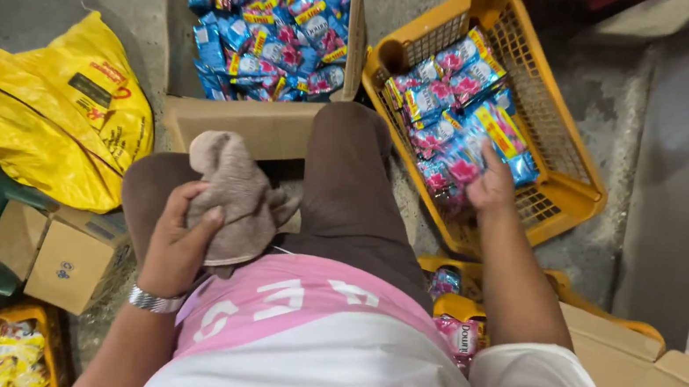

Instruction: Wiping down detergent sachets and organizing them into a basket.

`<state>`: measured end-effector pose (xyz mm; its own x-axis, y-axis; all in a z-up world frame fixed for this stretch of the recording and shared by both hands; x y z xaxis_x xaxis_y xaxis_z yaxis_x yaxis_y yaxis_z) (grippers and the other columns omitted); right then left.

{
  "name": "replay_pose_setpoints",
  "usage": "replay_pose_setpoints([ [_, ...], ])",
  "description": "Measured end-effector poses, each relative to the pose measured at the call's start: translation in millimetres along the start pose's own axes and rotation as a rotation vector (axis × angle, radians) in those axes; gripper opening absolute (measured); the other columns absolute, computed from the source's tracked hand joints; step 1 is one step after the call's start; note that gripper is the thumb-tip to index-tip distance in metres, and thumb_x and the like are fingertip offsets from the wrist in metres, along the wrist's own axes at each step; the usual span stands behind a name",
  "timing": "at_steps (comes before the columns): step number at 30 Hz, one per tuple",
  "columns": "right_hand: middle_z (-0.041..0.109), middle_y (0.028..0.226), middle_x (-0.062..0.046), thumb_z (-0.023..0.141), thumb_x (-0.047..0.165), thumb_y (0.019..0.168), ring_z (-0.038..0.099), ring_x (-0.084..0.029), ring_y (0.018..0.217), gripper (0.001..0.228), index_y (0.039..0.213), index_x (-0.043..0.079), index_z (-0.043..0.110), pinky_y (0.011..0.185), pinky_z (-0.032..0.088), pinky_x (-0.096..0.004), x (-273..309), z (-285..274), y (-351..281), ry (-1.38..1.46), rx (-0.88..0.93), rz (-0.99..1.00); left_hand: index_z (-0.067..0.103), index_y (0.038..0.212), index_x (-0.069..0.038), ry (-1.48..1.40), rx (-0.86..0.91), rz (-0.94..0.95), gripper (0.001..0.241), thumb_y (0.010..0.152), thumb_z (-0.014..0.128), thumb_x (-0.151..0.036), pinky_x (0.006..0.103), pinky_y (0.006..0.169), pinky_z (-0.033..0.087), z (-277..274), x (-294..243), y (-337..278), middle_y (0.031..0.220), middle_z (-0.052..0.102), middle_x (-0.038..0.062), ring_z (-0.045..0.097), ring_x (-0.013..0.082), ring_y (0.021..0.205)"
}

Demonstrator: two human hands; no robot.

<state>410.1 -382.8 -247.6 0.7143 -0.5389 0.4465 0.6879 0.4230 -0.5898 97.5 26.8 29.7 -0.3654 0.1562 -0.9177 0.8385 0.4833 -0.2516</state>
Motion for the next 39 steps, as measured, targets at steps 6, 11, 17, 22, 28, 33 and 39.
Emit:
replay_pose_setpoints([
  [6, 0.070, 0.127, -0.013, 0.060, 0.018, 0.100, 0.070, -0.031, 0.115, 0.037, 0.135, 0.006, 0.058, 0.102, 0.057, -0.052, -65.0, -168.6, 19.1, -0.060, -0.393, 0.003, 0.055, 0.131, -0.009, -0.295, -0.034, -0.273, 0.034, 0.098, 0.062, -0.004, 0.0248, 0.093, 0.050, 11.0, -8.1, 17.9, 0.118, 0.061, 0.000, 0.057, 0.0080, 0.107],
  [11, 0.069, 0.124, -0.014, 0.060, 0.020, 0.102, 0.070, -0.031, 0.110, 0.036, 0.135, 0.006, 0.057, 0.100, 0.056, -0.053, -89.4, -191.4, 23.9, 0.027, -0.534, 0.032, 0.056, 0.132, -0.005, 0.042, 0.087, -0.108, 0.035, 0.098, 0.063, 0.001, 0.0243, 0.100, 0.044, 21.3, -40.7, 40.0, 0.122, 0.055, 0.002, 0.053, 0.0094, 0.115],
  [17, 0.055, 0.139, -0.003, 0.060, 0.025, 0.101, 0.058, -0.029, 0.112, 0.053, 0.148, 0.030, 0.037, 0.079, 0.042, -0.050, -94.0, -205.7, 29.4, -0.300, -0.684, 0.259, 0.055, 0.132, -0.007, -0.020, 0.090, -0.193, 0.035, 0.098, 0.064, 0.000, 0.0231, 0.095, 0.047, 33.4, -50.0, 55.9, 0.119, 0.054, 0.000, 0.053, 0.0076, 0.109],
  [22, 0.052, 0.142, -0.004, 0.065, 0.015, 0.097, 0.057, -0.029, 0.117, 0.072, 0.155, 0.039, 0.031, 0.080, 0.054, -0.052, -95.8, -229.5, 62.5, -0.530, -0.669, 0.326, 0.055, 0.131, -0.006, 0.058, 0.099, -0.184, 0.035, 0.098, 0.064, 0.000, 0.0228, 0.095, 0.046, 34.3, -53.4, 61.2, 0.121, 0.052, 0.001, 0.052, 0.0087, 0.111],
  [28, 0.026, 0.157, -0.014, 0.079, 0.008, 0.089, 0.056, -0.034, 0.120, 0.089, 0.159, 0.038, 0.034, 0.080, 0.061, -0.049, -57.2, -203.2, 65.2, -1.018, -0.953, 0.195, 0.056, 0.130, -0.006, 0.142, 0.087, -0.198, 0.034, 0.097, 0.064, 0.000, 0.0226, 0.098, 0.044, 30.4, -51.2, 65.6, 0.121, 0.053, 0.003, 0.052, 0.0101, 0.113],
  [33, 0.030, 0.153, -0.015, 0.076, 0.006, 0.087, 0.058, -0.036, 0.119, 0.079, 0.153, 0.030, 0.040, 0.085, 0.059, -0.049, -48.9, -177.9, 61.6, -1.123, -0.948, 0.082, 0.055, 0.130, -0.005, 0.179, 0.093, -0.159, 0.035, 0.097, 0.064, 0.000, 0.0250, 0.106, 0.040, 31.5, -52.8, 77.4, 0.123, 0.054, 0.004, 0.052, 0.0128, 0.119],
  [39, 0.045, 0.137, -0.019, 0.074, 0.000, 0.083, 0.061, -0.036, 0.116, 0.061, 0.139, 0.012, 0.055, 0.100, 0.053, -0.043, -18.0, -216.4, 72.3, -1.413, -0.857, -0.392, 0.056, 0.129, -0.005, 0.132, 0.083, -0.153, 0.035, 0.096, 0.066, -0.004, 0.0269, 0.106, 0.040, 30.7, -39.5, 93.7, 0.125, 0.056, 0.004, 0.053, 0.0141, 0.120],
])
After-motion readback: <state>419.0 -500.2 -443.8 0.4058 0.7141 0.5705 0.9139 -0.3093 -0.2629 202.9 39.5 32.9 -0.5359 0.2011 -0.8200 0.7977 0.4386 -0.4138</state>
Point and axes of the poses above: each hand's wrist, its own y-axis towards the middle knuckle, its own z-axis out of the palm, x = y × z, the point moved 4 cm from there along y, towards the middle knuckle
